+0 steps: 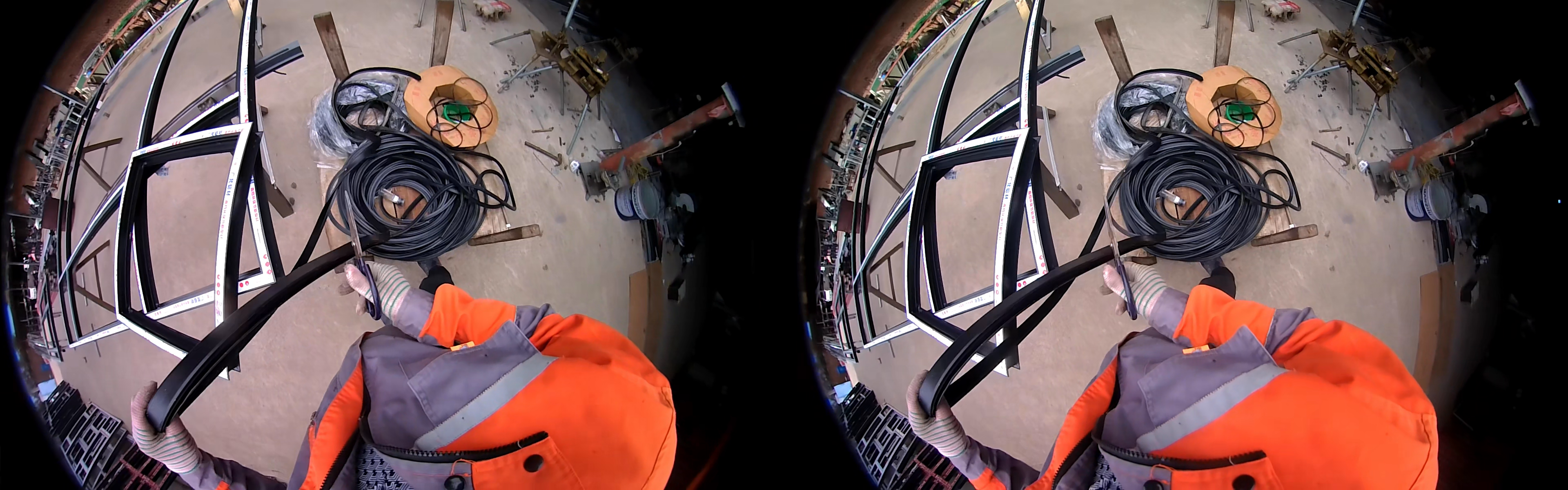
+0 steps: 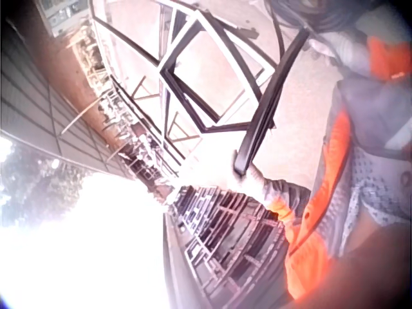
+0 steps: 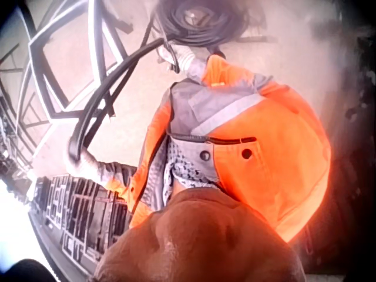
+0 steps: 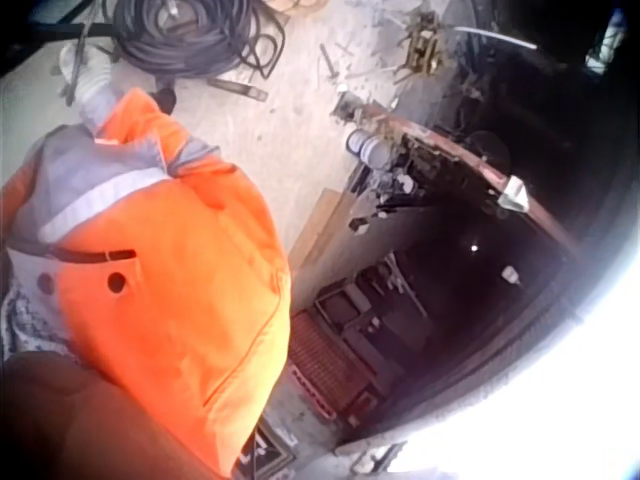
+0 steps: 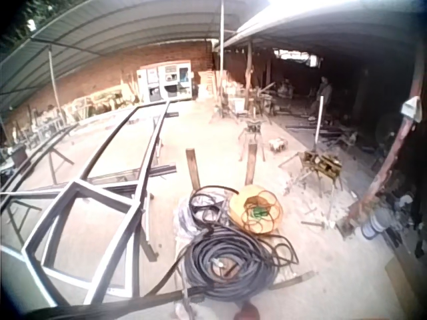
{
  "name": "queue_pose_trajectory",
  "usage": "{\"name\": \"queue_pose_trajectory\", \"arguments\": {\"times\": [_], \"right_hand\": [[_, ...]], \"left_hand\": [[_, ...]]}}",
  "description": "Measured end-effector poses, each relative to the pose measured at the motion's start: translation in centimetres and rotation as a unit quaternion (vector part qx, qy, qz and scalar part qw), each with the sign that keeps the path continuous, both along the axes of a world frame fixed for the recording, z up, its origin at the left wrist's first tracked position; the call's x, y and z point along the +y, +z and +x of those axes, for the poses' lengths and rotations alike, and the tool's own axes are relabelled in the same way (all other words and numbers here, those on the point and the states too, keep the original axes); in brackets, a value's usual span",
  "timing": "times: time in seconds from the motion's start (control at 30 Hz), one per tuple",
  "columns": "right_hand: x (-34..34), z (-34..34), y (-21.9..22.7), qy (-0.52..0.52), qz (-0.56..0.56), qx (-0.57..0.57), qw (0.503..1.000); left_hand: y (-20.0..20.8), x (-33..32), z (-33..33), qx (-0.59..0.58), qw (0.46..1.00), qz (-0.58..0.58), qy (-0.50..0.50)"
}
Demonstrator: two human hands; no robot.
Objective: The person measures and cuts a black rubber seal strip using shears, then presses the strip into the groove of a white window frame. The person repeats this process for multiple sides of the frame, ensuring the seal fits snugly along the edges.
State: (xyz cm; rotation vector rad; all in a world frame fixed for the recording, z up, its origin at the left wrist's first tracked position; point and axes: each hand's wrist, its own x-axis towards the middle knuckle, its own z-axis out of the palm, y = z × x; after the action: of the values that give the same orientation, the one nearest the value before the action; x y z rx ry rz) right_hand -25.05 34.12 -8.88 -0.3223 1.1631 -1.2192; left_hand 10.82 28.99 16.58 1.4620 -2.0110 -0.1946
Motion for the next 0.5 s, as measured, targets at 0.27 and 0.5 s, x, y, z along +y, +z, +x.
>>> {"name": "queue_pose_trajectory", "arguments": {"times": [0.27,0.5], "right_hand": [[1.3,-5.1,-2.6,0.047,0.085,0.023,0.995],[-0.3,-9.7,-6.5,0.054,0.113,0.051,0.991]], "left_hand": [[7.0,-1.1,6.2,0.030,0.987,-0.132,0.084],[9.6,-1.0,1.2,0.054,0.929,-0.307,0.198]]}}
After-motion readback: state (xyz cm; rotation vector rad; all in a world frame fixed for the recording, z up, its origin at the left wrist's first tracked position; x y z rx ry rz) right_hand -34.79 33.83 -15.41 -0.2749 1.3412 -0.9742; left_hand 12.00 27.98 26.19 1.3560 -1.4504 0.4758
